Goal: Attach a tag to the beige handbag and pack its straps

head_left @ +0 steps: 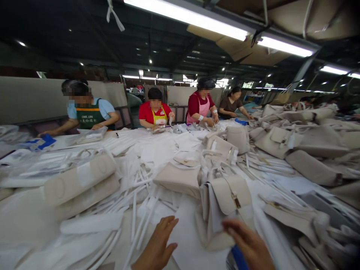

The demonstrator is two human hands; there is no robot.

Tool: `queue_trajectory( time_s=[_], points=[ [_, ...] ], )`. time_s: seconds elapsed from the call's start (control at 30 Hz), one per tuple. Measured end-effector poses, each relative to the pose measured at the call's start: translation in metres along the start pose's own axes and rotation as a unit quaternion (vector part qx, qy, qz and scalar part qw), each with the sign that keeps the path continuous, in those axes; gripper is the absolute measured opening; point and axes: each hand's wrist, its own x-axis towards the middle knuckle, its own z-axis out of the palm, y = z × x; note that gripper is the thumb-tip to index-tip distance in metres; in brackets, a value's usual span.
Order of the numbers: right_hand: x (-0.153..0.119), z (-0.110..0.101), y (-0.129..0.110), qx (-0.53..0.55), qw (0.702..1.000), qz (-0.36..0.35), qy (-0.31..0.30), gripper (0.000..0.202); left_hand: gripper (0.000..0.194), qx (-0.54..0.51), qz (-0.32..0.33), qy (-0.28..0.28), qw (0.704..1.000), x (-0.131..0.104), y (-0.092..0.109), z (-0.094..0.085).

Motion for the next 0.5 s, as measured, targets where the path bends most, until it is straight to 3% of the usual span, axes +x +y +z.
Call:
queue_trajectory(
  time_s=[0.07, 0.13, 0.2, 0.3, 0.43, 0.5],
  points=[
    [0.038, -0.056, 0.024, 0.007, 0.991, -0.010, 0.133, 0.048, 0.062, -0.084, -0.020, 0.021, 0.996, 0.023, 0.040, 0.007],
    [0.077, -0.096, 0.048, 0.038, 0.981, -0.006, 0.191, 0.073, 0.064, -0.157, -0.065, 0.046, 0.984, 0.048, 0.073, 0.017],
    [0.110, -0.118, 0.064, 0.094, 0.985, 0.023, 0.140, 0.088, 0.077, -0.215, -0.112, 0.072, 0.967, 0.072, 0.095, 0.033],
    [0.138, -0.125, 0.072, 0.159, 0.986, 0.039, 0.025, 0.090, 0.099, -0.292, -0.166, 0.112, 0.935, 0.102, 0.109, 0.060],
    [0.144, -0.117, 0.067, 0.227, 0.967, 0.030, -0.113, 0.077, 0.100, -0.383, -0.163, 0.143, 0.898, 0.127, 0.115, 0.082],
    [0.144, -0.114, 0.068, 0.235, 0.964, 0.032, -0.120, 0.075, 0.099, -0.427, -0.153, 0.126, 0.882, 0.132, 0.118, 0.085]
  ],
)
